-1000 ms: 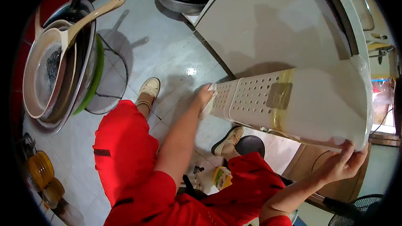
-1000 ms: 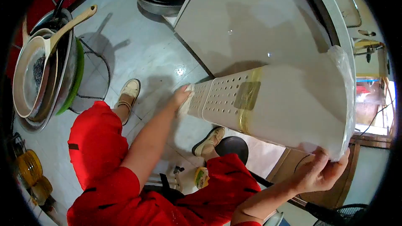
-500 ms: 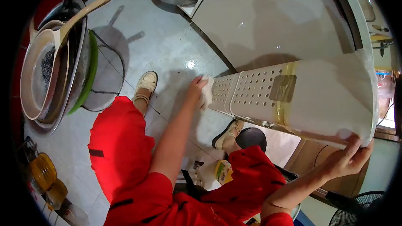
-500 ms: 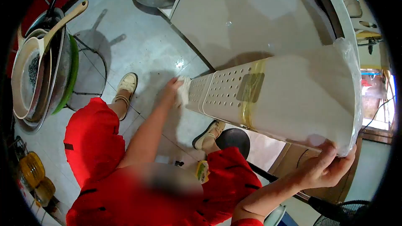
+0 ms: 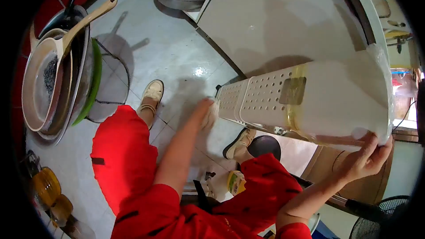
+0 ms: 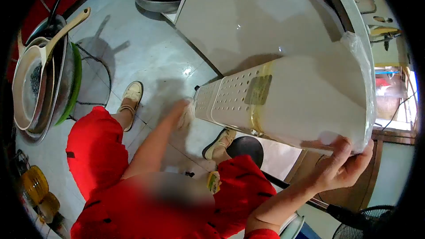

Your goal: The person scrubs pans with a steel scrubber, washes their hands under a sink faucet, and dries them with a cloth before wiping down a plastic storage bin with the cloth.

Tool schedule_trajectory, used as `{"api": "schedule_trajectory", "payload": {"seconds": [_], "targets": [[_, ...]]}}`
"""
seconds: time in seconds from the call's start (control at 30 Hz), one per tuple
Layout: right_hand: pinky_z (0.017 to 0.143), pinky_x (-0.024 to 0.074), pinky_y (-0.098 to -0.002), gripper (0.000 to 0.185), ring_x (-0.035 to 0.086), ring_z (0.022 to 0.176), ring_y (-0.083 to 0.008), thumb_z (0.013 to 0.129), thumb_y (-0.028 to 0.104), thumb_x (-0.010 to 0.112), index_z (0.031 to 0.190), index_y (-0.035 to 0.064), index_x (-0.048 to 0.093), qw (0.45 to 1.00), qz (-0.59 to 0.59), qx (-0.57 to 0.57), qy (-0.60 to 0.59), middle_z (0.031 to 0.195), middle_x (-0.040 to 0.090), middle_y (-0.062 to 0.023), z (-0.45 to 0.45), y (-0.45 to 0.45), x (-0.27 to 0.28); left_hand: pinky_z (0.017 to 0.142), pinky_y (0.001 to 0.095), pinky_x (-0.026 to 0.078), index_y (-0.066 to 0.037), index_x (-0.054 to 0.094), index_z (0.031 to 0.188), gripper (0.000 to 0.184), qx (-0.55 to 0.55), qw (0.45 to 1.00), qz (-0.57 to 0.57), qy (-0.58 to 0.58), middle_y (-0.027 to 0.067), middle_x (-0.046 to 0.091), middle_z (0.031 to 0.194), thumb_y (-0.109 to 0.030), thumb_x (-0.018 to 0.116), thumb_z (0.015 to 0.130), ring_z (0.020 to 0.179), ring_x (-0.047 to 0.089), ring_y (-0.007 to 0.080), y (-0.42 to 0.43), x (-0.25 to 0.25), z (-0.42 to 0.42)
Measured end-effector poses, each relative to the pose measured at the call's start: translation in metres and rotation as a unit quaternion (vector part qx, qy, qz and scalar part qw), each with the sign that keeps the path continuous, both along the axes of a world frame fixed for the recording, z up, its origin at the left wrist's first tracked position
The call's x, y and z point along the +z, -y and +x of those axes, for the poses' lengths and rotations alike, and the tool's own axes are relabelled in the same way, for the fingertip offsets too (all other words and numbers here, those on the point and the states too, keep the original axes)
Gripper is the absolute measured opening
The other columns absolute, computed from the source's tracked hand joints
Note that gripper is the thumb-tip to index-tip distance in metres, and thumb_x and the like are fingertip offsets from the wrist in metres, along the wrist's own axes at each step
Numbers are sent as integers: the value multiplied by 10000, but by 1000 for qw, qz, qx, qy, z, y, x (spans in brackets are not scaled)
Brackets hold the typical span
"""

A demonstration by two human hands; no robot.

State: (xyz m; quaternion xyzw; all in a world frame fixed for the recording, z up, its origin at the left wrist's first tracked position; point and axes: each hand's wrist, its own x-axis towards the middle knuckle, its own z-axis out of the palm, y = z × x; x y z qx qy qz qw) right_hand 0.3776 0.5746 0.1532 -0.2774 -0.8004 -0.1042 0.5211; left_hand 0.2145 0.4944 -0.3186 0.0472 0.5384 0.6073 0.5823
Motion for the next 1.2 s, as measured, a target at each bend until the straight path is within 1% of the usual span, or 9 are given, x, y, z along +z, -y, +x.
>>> {"api": "schedule_trajectory", "payload": {"seconds": [0.1, 0.17, 0.4, 0.47, 0.63, 0.77, 0.97, 1.13, 1.2], "targets": [[701, 428, -221, 190, 528, 781, -95, 940, 113, 566, 1079, -15, 589, 1000, -9, 8, 1, 880, 585, -20, -1, 0, 1, 798, 330, 478, -1, 611, 1138, 387, 131, 980, -15, 148, 89, 642, 1034, -255, 624, 847, 894, 595, 170, -37, 3, 1], [706, 433, -221, 190, 522, 780, -89, 934, 106, 578, 1080, -17, 588, 1000, -3, 0, 1, 870, 579, -14, -7, -2, 1, 853, 315, 472, 12, 553, 1235, 472, 82, 995, 50, -5, 89, 624, 1140, -270, 636, 866, 963, 594, 156, -66, -7, 6], [555, 333, -250, 246, 421, 625, -115, 831, 194, 722, 898, 18, 563, 1000, 0, -2, 22, 712, 485, -9, -26, -7, 5, 924, 300, 439, -8, 547, 1252, 429, 54, 931, 361, -12, 87, 622, 1170, -224, 618, 889, 1063, 571, 173, -57, 292, -13], [608, 314, -314, 281, 421, 651, -180, 803, 225, 744, 858, 25, 554, 994, 11, -58, 95, 671, 437, -32, -24, -9, 11, 951, 331, 430, -20, 549, 1249, 424, 72, 875, 440, -191, 124, 611, 1196, -203, 620, 874, 1102, 570, 238, -54, 321, -13], [641, 321, -349, 374, 451, 644, -220, 787, 382, 739, 827, 56, 561, 984, 70, -123, 105, 658, 459, -33, -36, -16, 11, 979, 342, 412, -36, 547, 1260, 419, 62, 862, 309, -396, 157, 590, 1220, -196, 582, 874, 1131, 560, 277, -56, 265, -12], [653, 353, -365, 398, 511, 675, -229, 790, 460, 705, 804, 85, 572, 978, 87, -156, 110, 660, 502, -26, -44, -21, 12, 976, 338, 413, 3, 532, 1268, 423, 50, 951, 228, -203, 178, 590, 1223, -219, 541, 907, 1131, 564, 272, -65, 150, 3], [671, 363, -388, 411, 537, 736, -258, 797, 478, 668, 756, 90, 538, 957, 88, -218, 168, 752, 561, -42, -57, -17, 18, 1025, 305, 360, -9, 412, 1375, 494, 116, 943, 299, -86, 111, 502, 1320, -225, 510, 941, 1209, 470, 194, -43, 266, 17], [696, 391, -409, 350, 564, 779, -275, 816, 432, 654, 796, 94, 566, 948, 87, -238, 193, 782, 586, -64, -70, -21, 23, 1072, 389, 301, -43, 432, 1348, 579, 175, 779, 350, -490, 170, 427, 1369, -136, 631, 812, 1250, 409, 326, -32, 348, 30], [685, 398, -415, 323, 573, 793, -276, 813, 401, 660, 804, 94, 559, 955, 61, -204, 208, 788, 594, -66, -71, -21, 26, 1069, 402, 303, -42, 437, 1339, 581, 176, 775, 312, -520, 177, 430, 1363, -142, 637, 803, 1245, 404, 344, -37, 330, 29]]}}
